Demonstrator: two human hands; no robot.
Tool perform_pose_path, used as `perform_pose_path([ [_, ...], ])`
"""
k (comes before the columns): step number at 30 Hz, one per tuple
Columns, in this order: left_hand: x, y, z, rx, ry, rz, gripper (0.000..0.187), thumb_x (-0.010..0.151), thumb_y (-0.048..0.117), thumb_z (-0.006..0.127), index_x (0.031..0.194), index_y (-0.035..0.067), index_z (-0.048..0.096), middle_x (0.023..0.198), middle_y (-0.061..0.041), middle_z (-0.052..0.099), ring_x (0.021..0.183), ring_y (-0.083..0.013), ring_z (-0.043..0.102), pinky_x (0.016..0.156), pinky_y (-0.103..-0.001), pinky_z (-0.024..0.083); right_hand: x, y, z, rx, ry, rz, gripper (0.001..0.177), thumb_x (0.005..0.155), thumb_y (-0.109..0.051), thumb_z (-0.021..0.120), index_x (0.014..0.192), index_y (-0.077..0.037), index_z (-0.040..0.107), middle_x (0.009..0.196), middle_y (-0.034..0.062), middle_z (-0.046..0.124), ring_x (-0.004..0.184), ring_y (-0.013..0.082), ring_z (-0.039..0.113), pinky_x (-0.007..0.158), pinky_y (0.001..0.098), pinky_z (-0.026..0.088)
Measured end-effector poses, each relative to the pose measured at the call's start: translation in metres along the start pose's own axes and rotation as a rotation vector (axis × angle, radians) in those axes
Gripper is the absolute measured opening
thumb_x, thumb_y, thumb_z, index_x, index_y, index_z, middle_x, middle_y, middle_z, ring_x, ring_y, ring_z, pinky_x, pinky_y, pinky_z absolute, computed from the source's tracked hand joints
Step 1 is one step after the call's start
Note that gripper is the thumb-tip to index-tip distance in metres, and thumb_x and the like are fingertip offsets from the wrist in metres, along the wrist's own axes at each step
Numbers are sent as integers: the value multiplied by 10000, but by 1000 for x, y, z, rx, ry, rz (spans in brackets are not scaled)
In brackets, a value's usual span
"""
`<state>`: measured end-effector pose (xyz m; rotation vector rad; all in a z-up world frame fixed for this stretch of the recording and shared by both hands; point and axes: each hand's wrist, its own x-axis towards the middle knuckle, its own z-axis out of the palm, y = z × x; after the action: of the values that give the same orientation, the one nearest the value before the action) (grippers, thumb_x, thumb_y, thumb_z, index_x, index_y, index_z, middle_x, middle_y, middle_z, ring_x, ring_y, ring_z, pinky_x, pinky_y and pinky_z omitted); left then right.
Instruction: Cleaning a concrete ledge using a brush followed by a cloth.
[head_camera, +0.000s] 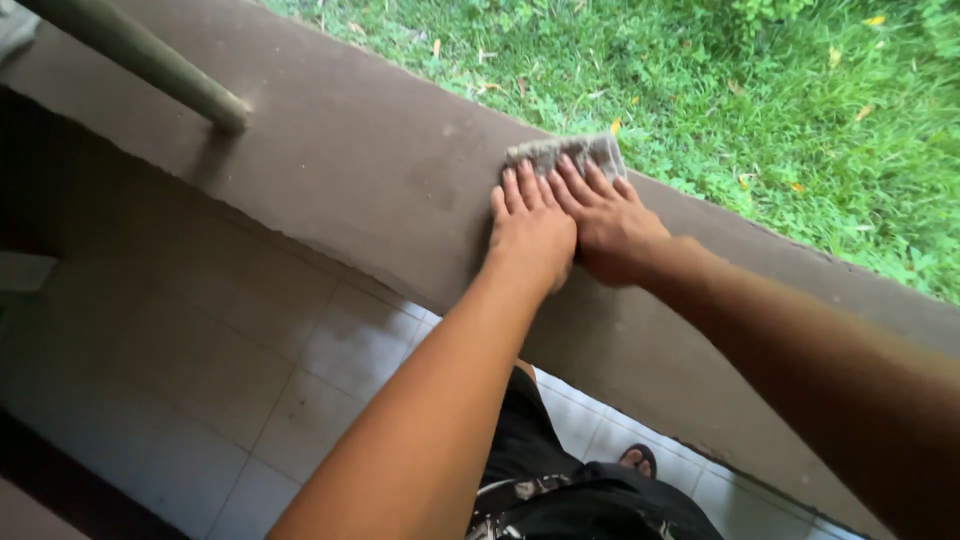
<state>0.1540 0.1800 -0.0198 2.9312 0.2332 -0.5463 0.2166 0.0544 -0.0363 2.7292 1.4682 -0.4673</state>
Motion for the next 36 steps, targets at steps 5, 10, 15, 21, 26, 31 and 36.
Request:
perform_pose_path([
  [5,-28,14,-19,-11,-99,-14,899,890,205,656,1572,-83,147,1653,-314,41,1528,-473,45,1214,-566,103,-22,-9,-11,28,-19,15,881,876,-353,586,1619,-151,160,1689,147,99,1533,379,120,1178,582,207],
  [10,-75,60,48,-17,-42,-2,873,922,250,638,1567,-90,158,1655,-322,53,1539,-489,54,1231,-576,103,-103,-25,12,-86,-10,-26,869,885,-380,582,1619,-144,182,1692,132,135,1558,365,144,1196,562,228],
  [15,-147,117,76,-33,-90,39,879,922,247,624,1570,-103,144,1656,-339,33,1533,-514,21,1210,-598,97,-202,-50,28,101,-65,80,848,903,-413,581,1600,-166,166,1680,112,106,1535,367,128,1180,553,204],
  [21,-182,142,51,-28,-238,38,1007,926,415,667,1576,-106,101,1664,-332,-4,1544,-487,-1,1225,-571,91,-239,-49,47,46,-56,49,819,919,-335,552,1613,-153,157,1689,121,100,1537,366,139,1190,538,198],
  [26,-154,114,62,-26,-152,42,938,928,360,652,1570,-101,146,1665,-311,50,1543,-470,57,1220,-575,114,-202,-48,36,45,-97,69,811,918,-352,549,1604,-158,162,1695,120,78,1538,372,127,1181,560,199],
  [31,-106,66,52,-12,-29,15,808,937,232,611,1557,-93,207,1653,-307,119,1527,-471,117,1201,-588,147,-127,-41,21,66,-74,53,822,914,-411,555,1606,-171,180,1695,118,101,1532,369,150,1186,571,217],
  [36,-51,7,11,0,-46,-67,826,910,215,633,1564,-73,218,1657,-290,127,1535,-454,126,1217,-561,150,-28,-28,5,-58,-29,-58,889,868,-423,599,1604,-140,190,1695,138,126,1546,376,149,1169,581,242],
])
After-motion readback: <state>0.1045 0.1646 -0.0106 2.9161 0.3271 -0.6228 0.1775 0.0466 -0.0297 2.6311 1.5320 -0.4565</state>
